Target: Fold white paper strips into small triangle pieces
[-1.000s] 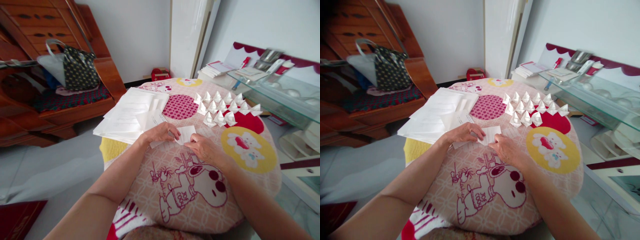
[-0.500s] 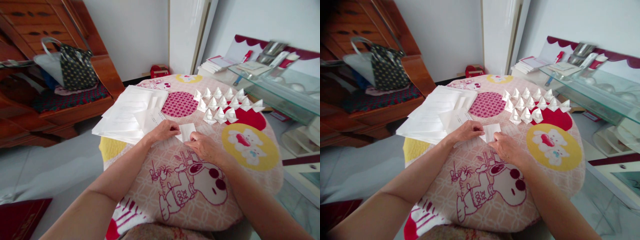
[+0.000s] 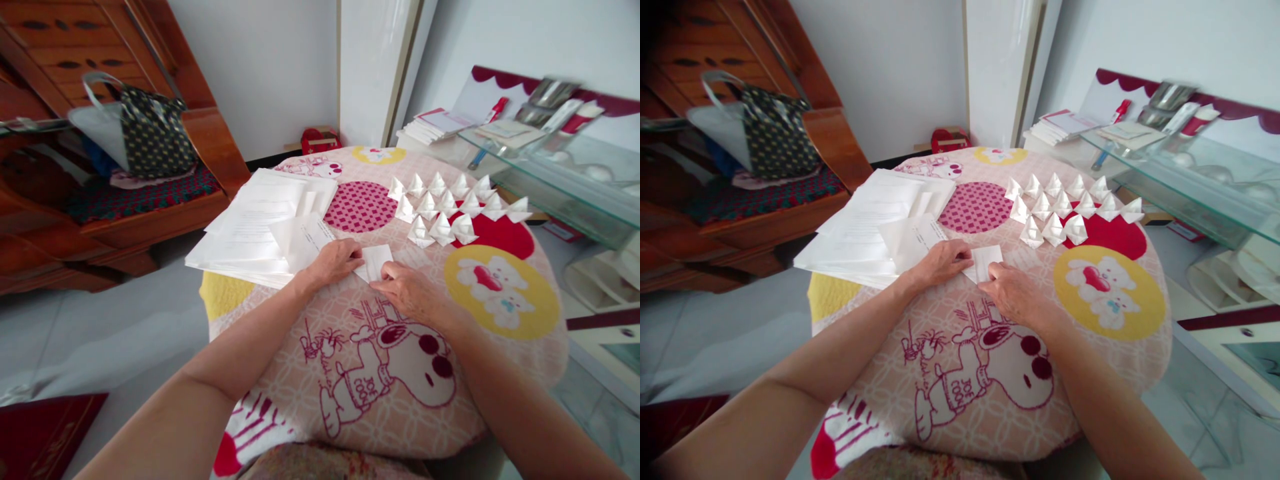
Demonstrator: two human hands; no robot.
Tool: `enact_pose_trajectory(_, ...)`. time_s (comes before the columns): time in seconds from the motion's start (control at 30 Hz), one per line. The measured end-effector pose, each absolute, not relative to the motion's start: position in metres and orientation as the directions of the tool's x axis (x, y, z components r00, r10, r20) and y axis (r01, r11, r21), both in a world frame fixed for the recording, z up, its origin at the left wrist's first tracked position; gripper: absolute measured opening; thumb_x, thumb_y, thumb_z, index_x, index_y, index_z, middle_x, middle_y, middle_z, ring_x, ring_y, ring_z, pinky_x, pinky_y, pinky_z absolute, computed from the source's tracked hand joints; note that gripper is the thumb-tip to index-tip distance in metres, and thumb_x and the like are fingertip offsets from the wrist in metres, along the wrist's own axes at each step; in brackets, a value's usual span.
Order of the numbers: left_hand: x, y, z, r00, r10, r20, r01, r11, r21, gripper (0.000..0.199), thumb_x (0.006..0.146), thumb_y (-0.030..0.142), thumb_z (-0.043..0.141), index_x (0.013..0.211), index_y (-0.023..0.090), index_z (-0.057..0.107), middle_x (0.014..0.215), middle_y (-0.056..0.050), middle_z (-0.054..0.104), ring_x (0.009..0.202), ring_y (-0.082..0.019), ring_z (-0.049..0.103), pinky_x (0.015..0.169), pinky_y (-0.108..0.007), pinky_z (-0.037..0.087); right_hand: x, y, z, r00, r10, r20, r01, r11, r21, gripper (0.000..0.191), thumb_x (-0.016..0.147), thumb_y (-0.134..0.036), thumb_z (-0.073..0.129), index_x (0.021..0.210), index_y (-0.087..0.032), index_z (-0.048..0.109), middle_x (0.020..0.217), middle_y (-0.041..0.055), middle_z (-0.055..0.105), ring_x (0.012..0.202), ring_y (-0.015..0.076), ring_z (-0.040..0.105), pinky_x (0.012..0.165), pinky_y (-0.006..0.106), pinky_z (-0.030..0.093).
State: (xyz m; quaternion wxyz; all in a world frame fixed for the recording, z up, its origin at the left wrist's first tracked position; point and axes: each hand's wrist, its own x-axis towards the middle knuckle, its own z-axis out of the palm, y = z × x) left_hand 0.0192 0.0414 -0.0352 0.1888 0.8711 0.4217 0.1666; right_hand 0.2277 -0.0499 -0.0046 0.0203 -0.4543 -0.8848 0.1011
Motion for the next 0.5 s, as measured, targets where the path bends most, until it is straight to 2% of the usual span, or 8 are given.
enact_pose_trajectory(0.23,0.0213,0.0394,-0.0368,0.584,0.802,0.121,0.702,-0.575,0.421,0.009,0.091,0.019,0.06,0.089,0.016,0.068,0.087,-0.004,0.068,0.082,-0.017,0.063,0.082,-0.031,0.051,0.2274,-0.0499,-0.0026,-0.597,0.799,-0.067,0.794,0.577,-0.19,0.032,0.101,-0.012,0.047,0.087,-0.019,0.075,0.09,0.0071,0.059,0.078,0.0169,0.053,0.068,0.029,0.041)
enact_pose_trajectory(0.5,0.0222,0.0392,-0.039,0.596,0.791,0.137,0.703,-0.597,0.387,0.013,0.093,0.02,0.055,0.089,0.016,0.067,0.089,-0.005,0.067,0.085,-0.018,0.063,0.083,-0.031,0.051,0.2301,-0.0481,-0.0103,-0.604,0.797,-0.007,0.777,0.586,-0.232,0.031,0.1,-0.011,0.049,0.082,-0.018,0.074,0.088,0.0066,0.059,0.074,0.0155,0.051,0.066,0.028,0.04)
